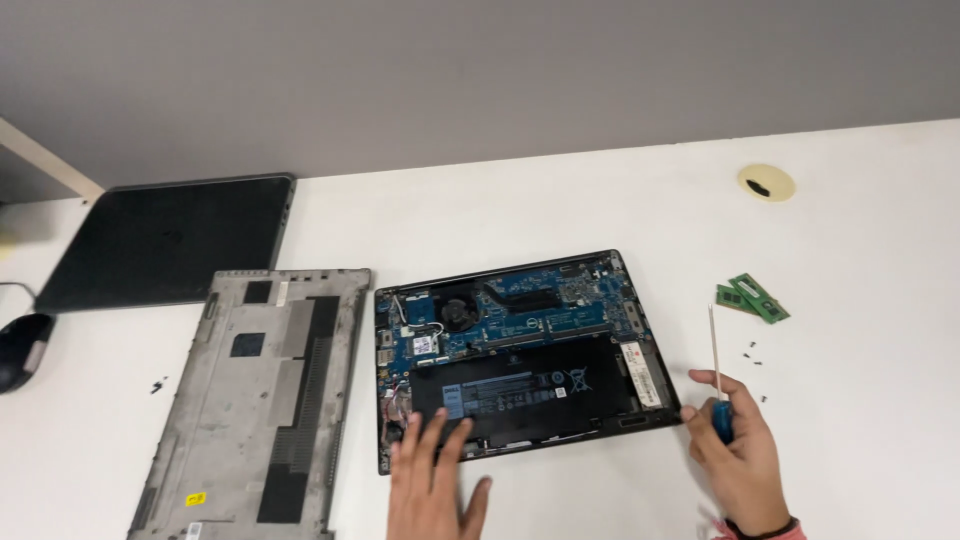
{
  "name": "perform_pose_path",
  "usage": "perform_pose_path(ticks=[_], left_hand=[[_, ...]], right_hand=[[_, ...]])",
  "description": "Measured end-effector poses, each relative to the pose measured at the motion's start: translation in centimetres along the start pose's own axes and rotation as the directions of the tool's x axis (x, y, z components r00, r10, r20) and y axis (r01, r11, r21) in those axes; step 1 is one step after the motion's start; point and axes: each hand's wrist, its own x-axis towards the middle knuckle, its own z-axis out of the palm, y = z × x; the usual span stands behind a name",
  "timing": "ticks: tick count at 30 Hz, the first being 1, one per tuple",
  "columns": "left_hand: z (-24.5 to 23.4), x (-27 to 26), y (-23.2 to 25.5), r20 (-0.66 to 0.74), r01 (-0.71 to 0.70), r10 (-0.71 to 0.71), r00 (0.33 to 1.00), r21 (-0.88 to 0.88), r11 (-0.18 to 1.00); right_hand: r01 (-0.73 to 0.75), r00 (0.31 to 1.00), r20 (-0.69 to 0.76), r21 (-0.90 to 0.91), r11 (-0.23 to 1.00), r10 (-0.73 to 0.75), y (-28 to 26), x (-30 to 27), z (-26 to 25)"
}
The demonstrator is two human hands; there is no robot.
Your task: The person works on a disassembled Dell laptop on a white desk. They align a 2.5-inch SSD into its bay, use a blue screwdriver to drive screws securing the SSD and battery area, then pick up a green RAM module and press it into the memory slot, adjusting it into place.
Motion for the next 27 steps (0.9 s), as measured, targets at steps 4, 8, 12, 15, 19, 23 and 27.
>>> perform_pose_path(ticks=[4, 8, 12, 15, 19, 23, 27], left_hand=[[-2.1, -1.4, -1.7, -0.211, 0.194, -0.212, 0.954, -0.103, 0.976], [-4.2, -0.2, -0.1, -0.145, 0.427, -0.452, 0.88, -0.176, 0.887], [-4.5, 0.4, 0.2, -0.069, 0.467, -0.494, 0.867, -0.237, 0.852], [-5.4, 0.7, 0.8, -0.021, 0.523, -0.548, 0.836, -0.27, 0.808], [-8.0, 1.1, 2.0, -0.012, 0.549, -0.585, 0.811, -0.327, 0.769], [-7.6, 0.2, 1.1, 0.022, 0.527, -0.588, 0.809, -0.471, 0.708], [-7.3, -0.8, 0.5, 0.003, 0.336, -0.371, 0.929, -0.429, 0.839]], right_hand=[[0.115, 0.978, -0.121, -0.351, 0.929, -0.167, 1.1, 0.1, 0.3], [0.451, 0.79, -0.053, -0.625, 0.637, -0.611, -0.1, -0.5, 1.3], [0.462, 0.837, 0.054, -0.604, 0.649, -0.545, -0.6, -0.6, 1.5], [0.265, 0.957, 0.116, -0.718, 0.643, -0.265, -1.3, 0.2, 2.3], [0.387, 0.911, 0.152, -0.636, 0.667, -0.384, -0.7, 0.3, 1.8], [0.157, 0.964, -0.037, -0.718, 0.678, -0.263, -0.1, 0.0, 1.6], [0.142, 0.93, -0.133, -0.729, 0.669, -0.343, -0.1, -0.5, 1.2]])
